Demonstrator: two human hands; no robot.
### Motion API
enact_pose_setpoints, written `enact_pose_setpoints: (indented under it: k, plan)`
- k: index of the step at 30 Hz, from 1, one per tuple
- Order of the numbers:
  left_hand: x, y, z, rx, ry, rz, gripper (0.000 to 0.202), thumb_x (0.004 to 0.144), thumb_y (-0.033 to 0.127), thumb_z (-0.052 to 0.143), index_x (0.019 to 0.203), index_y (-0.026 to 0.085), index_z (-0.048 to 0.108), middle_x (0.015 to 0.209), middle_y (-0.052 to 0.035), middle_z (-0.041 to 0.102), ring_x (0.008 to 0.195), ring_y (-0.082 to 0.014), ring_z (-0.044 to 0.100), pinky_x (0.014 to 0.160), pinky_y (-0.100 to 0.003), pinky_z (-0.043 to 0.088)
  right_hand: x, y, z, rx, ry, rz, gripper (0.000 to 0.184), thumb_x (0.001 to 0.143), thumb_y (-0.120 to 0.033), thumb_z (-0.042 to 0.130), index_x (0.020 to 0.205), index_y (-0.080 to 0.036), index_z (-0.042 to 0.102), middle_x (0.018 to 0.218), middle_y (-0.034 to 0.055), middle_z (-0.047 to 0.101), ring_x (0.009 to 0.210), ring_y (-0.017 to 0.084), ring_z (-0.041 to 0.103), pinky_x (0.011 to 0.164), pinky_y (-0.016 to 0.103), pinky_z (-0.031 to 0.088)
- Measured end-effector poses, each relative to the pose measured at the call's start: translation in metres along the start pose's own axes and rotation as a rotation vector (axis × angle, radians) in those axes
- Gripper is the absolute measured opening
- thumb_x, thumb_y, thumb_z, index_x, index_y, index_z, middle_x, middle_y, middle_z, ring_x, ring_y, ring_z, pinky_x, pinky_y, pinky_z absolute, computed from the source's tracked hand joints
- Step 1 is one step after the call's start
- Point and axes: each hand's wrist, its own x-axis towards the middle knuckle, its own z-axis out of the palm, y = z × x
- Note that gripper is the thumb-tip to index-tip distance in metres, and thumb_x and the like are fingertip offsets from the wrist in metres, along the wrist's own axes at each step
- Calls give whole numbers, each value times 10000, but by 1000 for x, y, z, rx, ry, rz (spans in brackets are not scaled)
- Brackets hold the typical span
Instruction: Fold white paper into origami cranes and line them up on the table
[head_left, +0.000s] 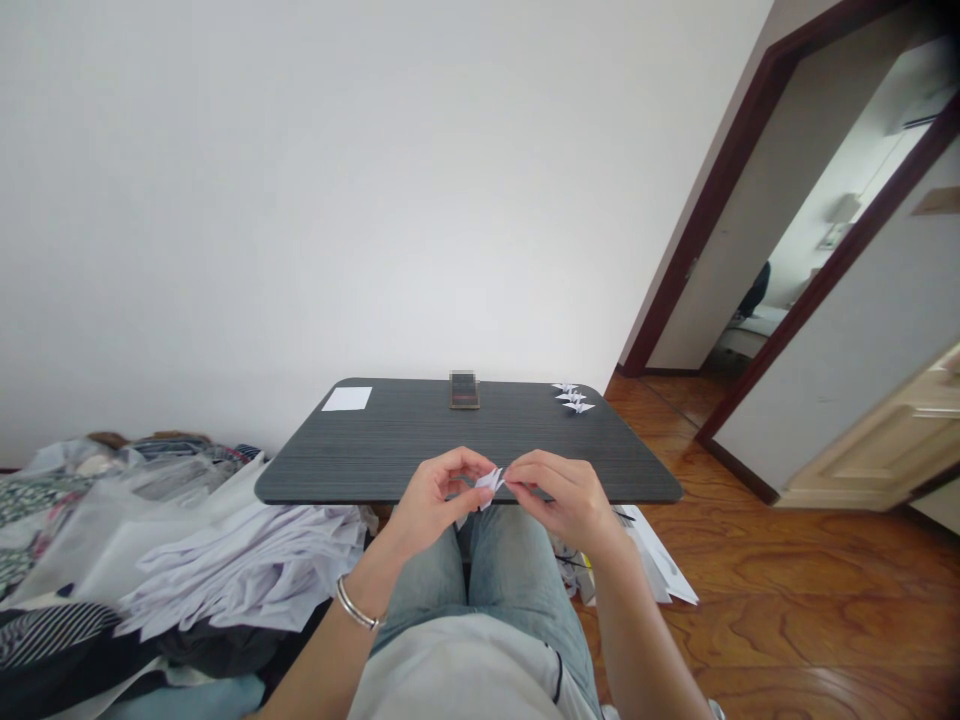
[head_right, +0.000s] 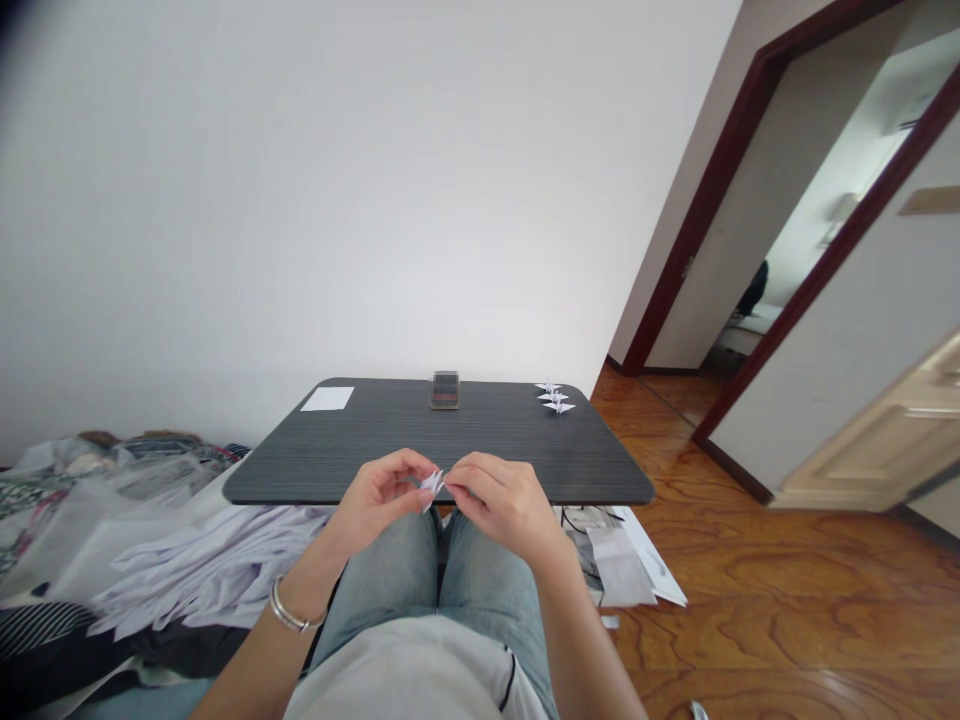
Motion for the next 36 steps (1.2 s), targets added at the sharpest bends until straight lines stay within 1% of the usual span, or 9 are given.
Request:
enact_pose_setpoints:
  k: [12,22,26,29,32,36]
  plan:
    - [0,-1,0,-3,0,-7,216,718,253,665,891,132,619,829,-49,599,747,-139,541,591,-222,462,-2,2,4,-5,16,-20,124,835,-117,505,833,-203,595,738,44,673,657,139,627,587,227,480]
    - [0,-4,-2,-19,6,-13,238,711,270,679,900,136,624,831,-48,600,742,-135,541,597,-223,460,-7,6,4,-38,22,-60,152,839,-84,507,888,-201,591,765,48,689,711,144,651,606,228,497]
    - [0,-2,-1,-63,-13,-25,223,718,259,676,892,134,615,805,-35,585,700,-118,533,575,-216,459,-7,6,6,-66,46,-80,157,835,-83,507,891,-203,591,756,43,690,703,140,656,603,223,502]
    - [0,0,1,-84,-14,-38,223,715,254,681,891,135,613,797,-28,582,680,-111,532,561,-209,456,-8,5,11,-89,107,-85,170,823,-77,518,893,-212,594,757,41,697,671,133,655,589,220,510]
    - [0,1,2,-95,-4,-36,223,713,248,685,887,130,610,789,-30,577,678,-110,535,548,-199,456,-10,3,18,-104,209,-88,187,796,-60,549,887,-215,602,756,41,704,659,137,658,586,224,519]
    - [1,-1,3,-110,31,11,215,709,244,694,868,125,614,778,-34,574,683,-113,539,543,-195,457,-9,-3,28,-49,335,-31,202,770,-30,566,854,-208,612,739,41,705,659,146,666,576,226,519]
